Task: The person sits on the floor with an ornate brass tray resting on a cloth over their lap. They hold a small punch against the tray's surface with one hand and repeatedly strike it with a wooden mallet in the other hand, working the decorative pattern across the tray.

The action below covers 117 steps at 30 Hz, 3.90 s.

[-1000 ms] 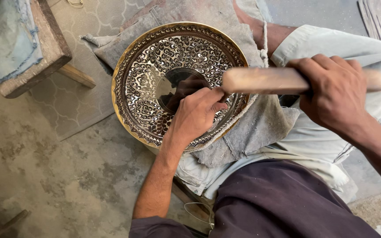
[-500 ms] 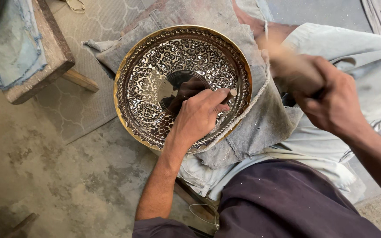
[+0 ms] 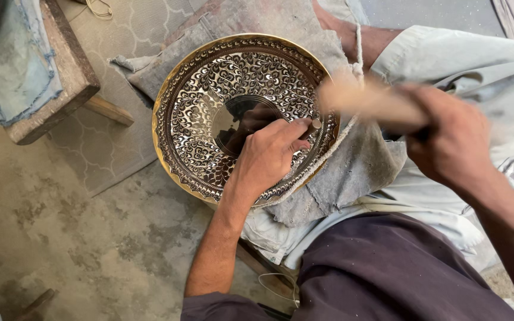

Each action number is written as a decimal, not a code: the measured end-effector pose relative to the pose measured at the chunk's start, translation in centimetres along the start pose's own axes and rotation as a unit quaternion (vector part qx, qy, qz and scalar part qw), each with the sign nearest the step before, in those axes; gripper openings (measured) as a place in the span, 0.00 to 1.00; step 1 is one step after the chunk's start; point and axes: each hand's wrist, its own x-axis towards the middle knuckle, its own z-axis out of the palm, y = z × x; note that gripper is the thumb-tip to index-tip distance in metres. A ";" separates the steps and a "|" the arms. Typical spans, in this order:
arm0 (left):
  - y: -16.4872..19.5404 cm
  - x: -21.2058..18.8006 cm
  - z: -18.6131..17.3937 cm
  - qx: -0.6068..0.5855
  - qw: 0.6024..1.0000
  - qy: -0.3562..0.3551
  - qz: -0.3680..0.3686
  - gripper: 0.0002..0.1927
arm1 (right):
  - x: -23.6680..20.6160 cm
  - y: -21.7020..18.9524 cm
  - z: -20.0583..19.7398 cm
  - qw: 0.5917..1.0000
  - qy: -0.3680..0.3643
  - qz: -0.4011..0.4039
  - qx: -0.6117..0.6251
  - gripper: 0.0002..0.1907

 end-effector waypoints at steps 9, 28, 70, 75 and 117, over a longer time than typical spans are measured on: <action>0.1 0.0 0.0 0.021 1.000 -0.015 0.003 0.14 | -1.3 -0.5 -0.2 0.986 -0.003 0.125 0.107 0.32; -0.2 0.2 0.1 0.023 0.999 -0.026 -0.011 0.15 | -1.5 -0.4 0.1 0.991 -0.028 0.128 -0.015 0.38; 0.1 1.0 0.7 0.005 1.000 0.012 0.012 0.15 | 0.5 -0.1 -2.9 0.935 -0.052 0.201 0.288 0.37; 0.2 1.2 0.6 0.010 1.000 0.011 0.010 0.14 | 1.2 -0.5 -2.6 0.973 -0.072 0.032 -0.217 0.41; -0.2 1.2 0.8 0.034 0.999 -0.001 0.004 0.18 | 0.2 -0.2 -1.4 0.989 0.064 0.001 0.134 0.34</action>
